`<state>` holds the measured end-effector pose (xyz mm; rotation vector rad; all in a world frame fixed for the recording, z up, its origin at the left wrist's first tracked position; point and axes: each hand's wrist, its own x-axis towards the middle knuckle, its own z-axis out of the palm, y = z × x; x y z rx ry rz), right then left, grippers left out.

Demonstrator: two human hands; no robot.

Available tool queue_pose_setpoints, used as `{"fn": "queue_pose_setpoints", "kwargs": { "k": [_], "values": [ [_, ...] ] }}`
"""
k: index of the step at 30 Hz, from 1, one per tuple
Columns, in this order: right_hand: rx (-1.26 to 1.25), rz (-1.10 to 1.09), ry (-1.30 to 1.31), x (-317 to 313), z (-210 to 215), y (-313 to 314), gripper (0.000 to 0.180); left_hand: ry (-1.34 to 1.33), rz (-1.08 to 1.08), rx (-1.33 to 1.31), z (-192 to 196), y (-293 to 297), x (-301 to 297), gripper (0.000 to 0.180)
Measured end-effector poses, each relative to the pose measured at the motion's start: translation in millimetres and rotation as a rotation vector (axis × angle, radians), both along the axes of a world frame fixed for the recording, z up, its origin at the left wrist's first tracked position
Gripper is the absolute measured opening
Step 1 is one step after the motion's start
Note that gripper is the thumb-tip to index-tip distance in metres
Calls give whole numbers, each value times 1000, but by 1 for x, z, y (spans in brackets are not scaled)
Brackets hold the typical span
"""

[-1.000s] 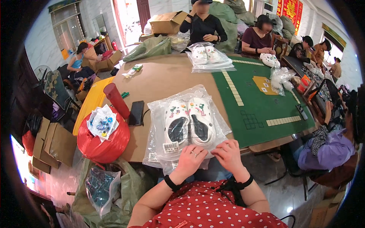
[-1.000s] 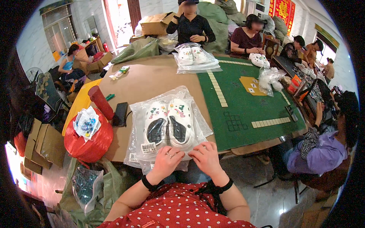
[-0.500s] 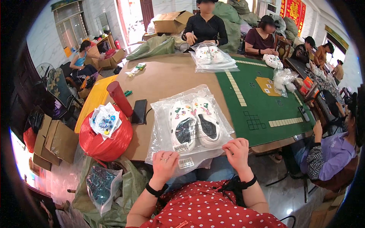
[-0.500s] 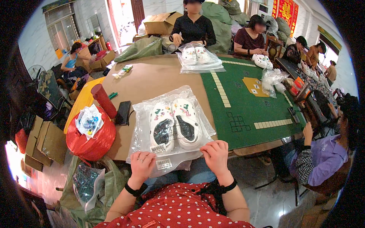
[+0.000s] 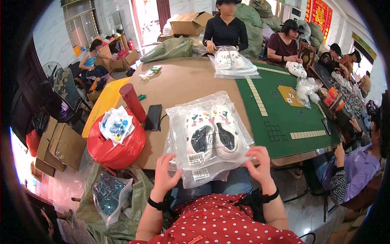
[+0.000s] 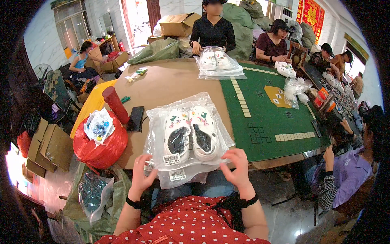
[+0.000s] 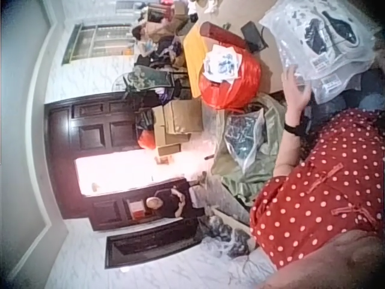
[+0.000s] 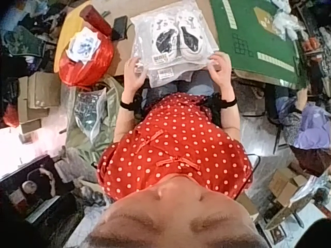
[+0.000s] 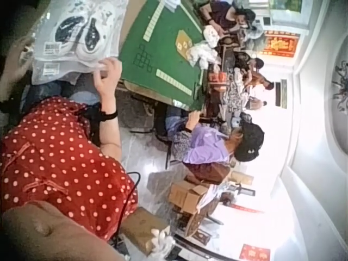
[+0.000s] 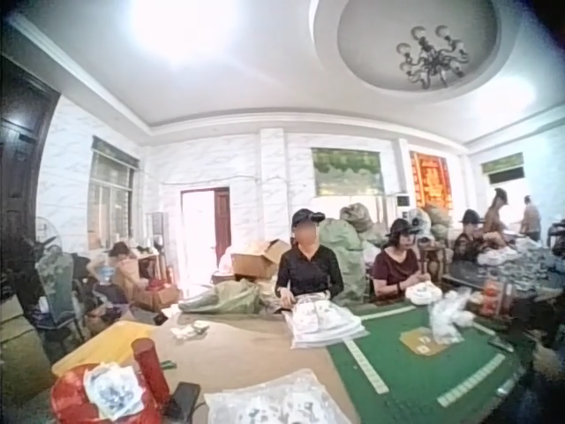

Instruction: Inspecting white platform clogs and placing them into clear plastic packaging at a manufacturing station.

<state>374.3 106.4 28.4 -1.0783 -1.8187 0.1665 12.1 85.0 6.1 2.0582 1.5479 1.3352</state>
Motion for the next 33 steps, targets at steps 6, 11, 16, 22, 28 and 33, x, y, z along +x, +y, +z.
{"fn": "queue_pose_setpoints", "kwargs": {
  "k": [6, 11, 16, 22, 28, 33],
  "values": [
    [-316, -120, 317, -14, 0, 52, 27, -682, -57, -614, -29, 59, 4, 54],
    [-632, -178, 24, -22, -27, 89, 59, -379, -35, -981, -13, 88, 19, 55],
    [-767, -6, 309, -28, -25, 83, 54, -414, -252, -798, -8, 70, 26, 63],
    [-419, 31, 508, -34, -42, 45, 66, -426, -215, -651, -12, 44, 24, 72],
    [-471, 269, 876, -43, -9, 11, 83, -624, -308, -537, 6, 19, 25, 85],
    [-513, 273, 769, -35, -11, 11, 80, -716, -235, -568, 13, 18, 21, 76]
  ]
}}
